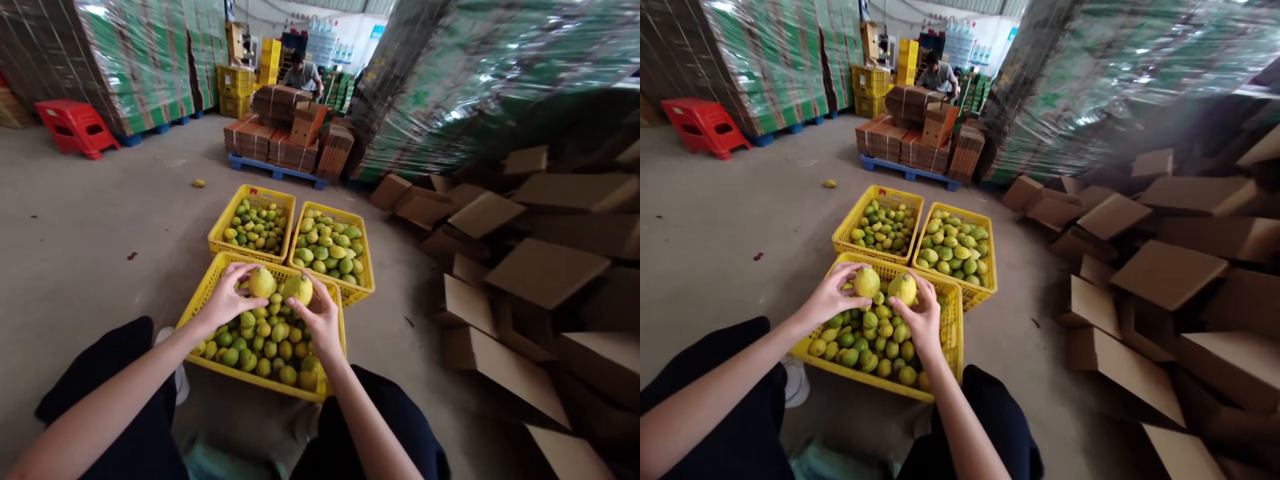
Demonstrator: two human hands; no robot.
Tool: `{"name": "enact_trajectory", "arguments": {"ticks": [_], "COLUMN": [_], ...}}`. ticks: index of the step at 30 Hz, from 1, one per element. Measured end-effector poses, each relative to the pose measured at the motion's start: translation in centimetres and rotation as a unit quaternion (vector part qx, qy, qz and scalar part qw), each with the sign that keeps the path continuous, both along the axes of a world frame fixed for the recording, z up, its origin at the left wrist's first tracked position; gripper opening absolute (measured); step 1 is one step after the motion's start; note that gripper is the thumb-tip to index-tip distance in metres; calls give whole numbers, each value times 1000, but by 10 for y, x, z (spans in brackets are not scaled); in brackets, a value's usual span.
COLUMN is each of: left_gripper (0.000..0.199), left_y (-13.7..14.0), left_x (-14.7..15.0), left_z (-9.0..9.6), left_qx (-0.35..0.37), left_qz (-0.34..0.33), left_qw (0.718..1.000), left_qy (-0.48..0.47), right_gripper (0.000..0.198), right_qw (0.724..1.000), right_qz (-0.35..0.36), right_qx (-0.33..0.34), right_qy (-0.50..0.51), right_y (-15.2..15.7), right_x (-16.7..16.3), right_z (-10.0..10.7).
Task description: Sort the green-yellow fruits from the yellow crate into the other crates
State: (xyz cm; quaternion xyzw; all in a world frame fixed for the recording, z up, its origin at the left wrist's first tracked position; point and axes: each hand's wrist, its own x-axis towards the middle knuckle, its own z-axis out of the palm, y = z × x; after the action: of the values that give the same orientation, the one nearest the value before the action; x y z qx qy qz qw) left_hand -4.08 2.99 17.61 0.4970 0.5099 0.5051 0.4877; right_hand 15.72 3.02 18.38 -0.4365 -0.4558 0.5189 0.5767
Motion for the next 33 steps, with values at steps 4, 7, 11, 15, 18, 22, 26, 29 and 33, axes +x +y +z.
{"name": "enact_trajectory", "arguments": {"ticks": [4,7,11,15,18,22,26,29,33], "left_gripper": [72,67,62,58,48,35,40,56,52], "left_y": [-1,-1,3,4,2,1,0,-5,-10], "left_x": [0,2,2,1,3,9,12,11,7], "left_z": [9,12,12,16,19,14,10,14,20], "left_qx": [-17,-25,-36,-89,-148,-216,-188,-47,89], "left_qz": [-61,-72,-79,-112,-127,-161,-179,-186,-202], "left_qw": [997,995,991,975,963,945,955,980,973], "left_qy": [-34,-63,-104,-171,-186,-185,-144,-44,68], "right_gripper": [53,46,31,36,41,36,36,34,45], "right_qw": [998,997,992,976,971,961,941,972,999], "right_qz": [33,23,43,61,34,57,67,11,-13], "right_qx": [-29,-35,-66,-142,-175,-234,-299,-213,-52], "right_qy": [46,68,103,151,157,133,141,101,-3], "right_y": [-5,-5,-2,-3,-7,-13,-16,-18,-24], "right_x": [-1,1,3,3,1,-4,-5,2,12], "right_z": [1,2,2,7,11,8,1,2,14]}}
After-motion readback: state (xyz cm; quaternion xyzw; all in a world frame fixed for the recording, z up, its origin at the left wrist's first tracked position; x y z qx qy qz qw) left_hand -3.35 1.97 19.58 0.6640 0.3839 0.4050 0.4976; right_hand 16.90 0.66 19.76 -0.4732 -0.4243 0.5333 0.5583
